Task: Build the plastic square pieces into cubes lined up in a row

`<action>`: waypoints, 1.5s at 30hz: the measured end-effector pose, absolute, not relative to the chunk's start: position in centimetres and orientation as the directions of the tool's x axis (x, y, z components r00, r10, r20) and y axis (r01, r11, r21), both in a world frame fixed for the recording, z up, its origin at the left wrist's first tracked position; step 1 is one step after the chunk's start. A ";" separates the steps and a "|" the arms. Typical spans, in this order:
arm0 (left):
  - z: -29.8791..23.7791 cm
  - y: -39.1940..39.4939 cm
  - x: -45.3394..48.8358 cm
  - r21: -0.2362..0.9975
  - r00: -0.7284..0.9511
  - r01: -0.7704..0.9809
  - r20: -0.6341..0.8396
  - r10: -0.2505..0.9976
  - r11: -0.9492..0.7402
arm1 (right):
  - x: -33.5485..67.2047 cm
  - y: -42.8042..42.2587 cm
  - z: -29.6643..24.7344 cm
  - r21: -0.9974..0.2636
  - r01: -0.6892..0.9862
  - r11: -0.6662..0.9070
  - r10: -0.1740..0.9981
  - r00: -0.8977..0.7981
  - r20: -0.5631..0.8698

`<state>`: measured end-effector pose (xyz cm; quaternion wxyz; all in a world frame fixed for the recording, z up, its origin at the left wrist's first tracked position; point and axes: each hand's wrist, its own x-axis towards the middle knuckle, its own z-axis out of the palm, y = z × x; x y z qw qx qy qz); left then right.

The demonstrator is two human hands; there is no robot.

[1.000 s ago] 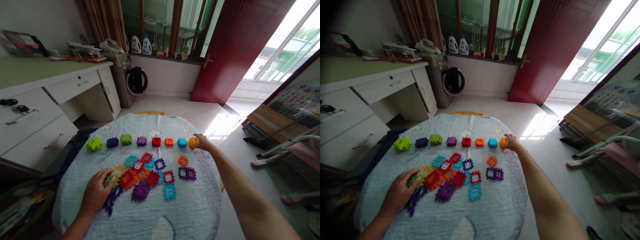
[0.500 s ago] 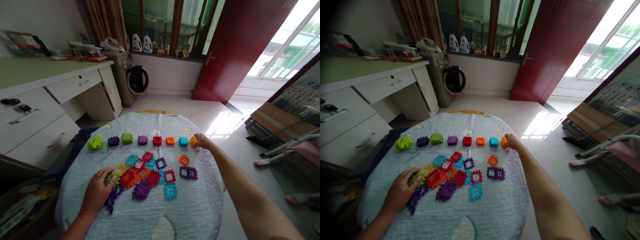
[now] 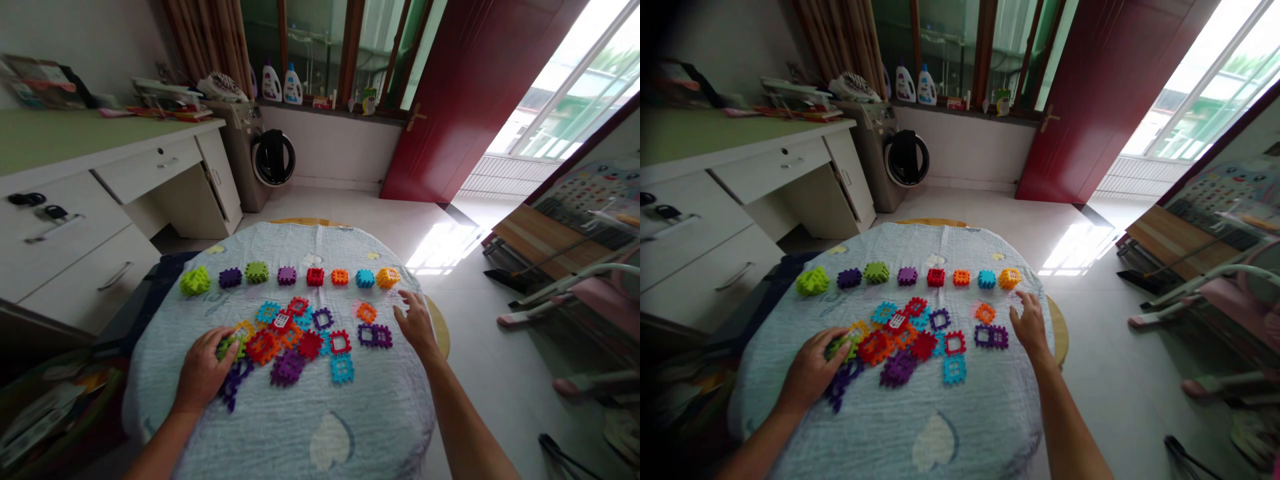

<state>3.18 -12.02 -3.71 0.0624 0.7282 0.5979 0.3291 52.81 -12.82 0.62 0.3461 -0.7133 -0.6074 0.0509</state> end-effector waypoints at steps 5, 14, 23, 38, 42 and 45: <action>-3.8 -12.0 3.1 0.482 0.078 0.827 0.412 0.908 -0.290 | 48.7 -17.2 -1.8 -0.551 0.833 -0.048 0.952 0.205 0.226; -3.5 -12.1 3.4 0.506 0.052 0.818 0.406 0.912 -0.272 | 45.3 -17.0 0.4 -0.301 0.952 -0.060 0.998 0.053 -0.033; -2.3 -12.4 3.7 0.580 0.003 0.786 0.344 0.939 -0.215 | 45.2 -16.4 1.6 -0.178 0.984 -0.030 0.992 0.007 -0.129; -1.8 -12.7 3.9 0.599 -0.040 0.781 0.331 0.943 -0.177 | 38.7 -9.2 4.1 -0.330 0.915 0.231 0.955 -0.279 -0.105; -1.8 -12.8 3.7 0.638 -0.060 0.751 0.323 0.944 -0.171 | 37.6 -8.3 3.5 -0.303 0.899 0.315 0.915 -0.372 -0.154; -1.8 -12.8 3.7 0.655 -0.071 0.736 0.327 0.942 -0.172 | 37.3 -8.0 2.9 -0.290 0.891 0.350 0.891 -0.412 -0.192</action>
